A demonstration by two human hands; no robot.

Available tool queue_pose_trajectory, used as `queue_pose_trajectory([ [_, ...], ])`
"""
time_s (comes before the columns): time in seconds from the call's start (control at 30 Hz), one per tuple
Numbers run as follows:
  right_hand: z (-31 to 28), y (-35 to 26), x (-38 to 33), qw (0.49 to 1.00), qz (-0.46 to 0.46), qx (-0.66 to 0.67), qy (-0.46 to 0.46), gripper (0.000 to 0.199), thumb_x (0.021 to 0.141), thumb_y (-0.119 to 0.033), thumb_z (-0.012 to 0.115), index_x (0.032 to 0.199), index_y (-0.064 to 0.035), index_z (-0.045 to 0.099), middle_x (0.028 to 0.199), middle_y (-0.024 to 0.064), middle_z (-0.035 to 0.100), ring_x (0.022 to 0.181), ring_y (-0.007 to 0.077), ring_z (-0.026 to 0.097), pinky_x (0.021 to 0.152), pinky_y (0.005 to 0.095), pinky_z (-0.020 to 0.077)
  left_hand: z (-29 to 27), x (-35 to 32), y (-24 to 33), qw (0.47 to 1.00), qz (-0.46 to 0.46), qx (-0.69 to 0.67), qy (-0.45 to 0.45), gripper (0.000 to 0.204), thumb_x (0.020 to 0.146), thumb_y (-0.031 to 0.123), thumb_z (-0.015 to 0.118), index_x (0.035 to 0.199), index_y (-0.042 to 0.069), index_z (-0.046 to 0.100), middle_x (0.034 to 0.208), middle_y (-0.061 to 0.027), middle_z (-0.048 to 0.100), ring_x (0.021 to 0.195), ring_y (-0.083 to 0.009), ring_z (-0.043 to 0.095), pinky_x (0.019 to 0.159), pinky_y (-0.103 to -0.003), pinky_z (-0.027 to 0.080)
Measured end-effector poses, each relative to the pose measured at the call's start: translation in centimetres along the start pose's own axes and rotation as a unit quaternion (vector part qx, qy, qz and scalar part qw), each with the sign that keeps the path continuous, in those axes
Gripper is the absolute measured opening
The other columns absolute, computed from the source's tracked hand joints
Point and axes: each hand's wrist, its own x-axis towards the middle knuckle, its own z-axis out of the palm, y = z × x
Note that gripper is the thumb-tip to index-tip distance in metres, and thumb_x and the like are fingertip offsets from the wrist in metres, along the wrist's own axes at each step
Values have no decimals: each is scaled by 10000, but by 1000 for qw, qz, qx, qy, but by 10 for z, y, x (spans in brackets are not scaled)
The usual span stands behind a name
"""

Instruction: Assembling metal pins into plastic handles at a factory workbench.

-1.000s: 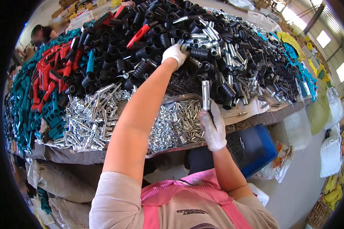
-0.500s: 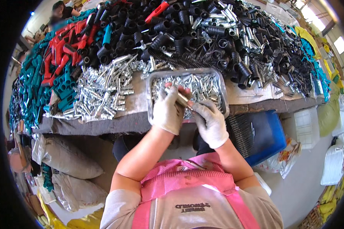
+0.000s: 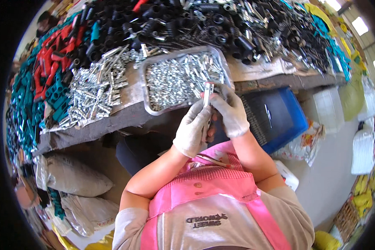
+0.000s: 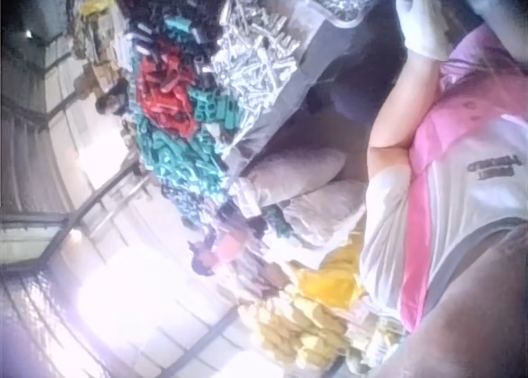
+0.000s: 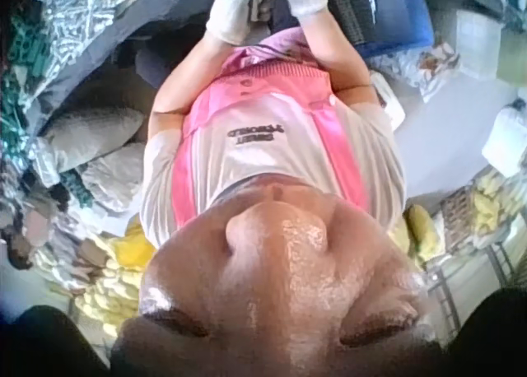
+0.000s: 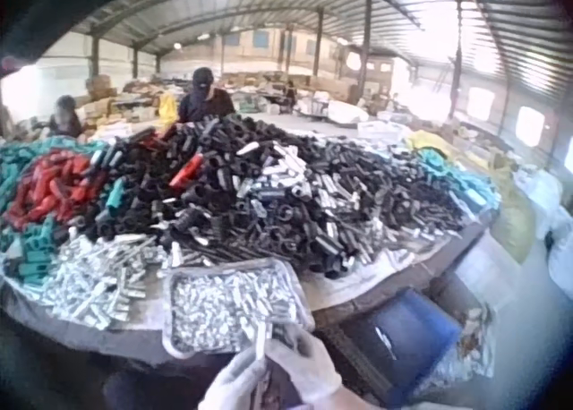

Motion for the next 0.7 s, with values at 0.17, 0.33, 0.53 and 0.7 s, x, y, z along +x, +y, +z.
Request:
queue_pose_trajectory([
  [0.17, -37, 12, -9, 976, 60, 211, -2, 372, 882, -181, 594, 1194, 14, 542, 1018, 124, 645, 835, 182, 635, 550, 262, 502, 10, 6, -8, 997, -40, 62, 33, 297, 972, 323, 425, 1069, 75, 556, 763, -12, 537, 499, -78, 415, 435, -211, 310],
  [0.33, -75, 61, -13, 990, -23, 137, 39, 313, 913, -142, 559, 1191, 0, 543, 1069, 120, 624, 969, 169, 581, 780, 272, 489, -14, 17, -32, 994, -93, 44, 30, 241, 959, 231, 433, 1111, 71, 530, 807, -60, 581, 469, -92, 427, 390, -211, 289],
  [0.53, -263, 173, -18, 892, 54, -160, 419, 208, 853, -97, 591, 1016, 10, 664, 899, 100, 689, 825, 144, 629, 749, 259, 482, -44, 19, -57, 985, -139, 45, 91, 142, 946, 196, 481, 1041, 117, 551, 836, -77, 596, 472, -92, 448, 395, -203, 293],
  [0.7, -303, 218, 30, 794, 218, -451, 345, 358, 801, -363, 627, 1054, -116, 682, 1031, 172, 651, 986, 321, 615, 850, 367, 482, -56, 24, -67, 977, -169, 47, 119, 126, 934, 173, 504, 1035, 115, 555, 831, -79, 595, 479, -96, 451, 398, -211, 302],
])
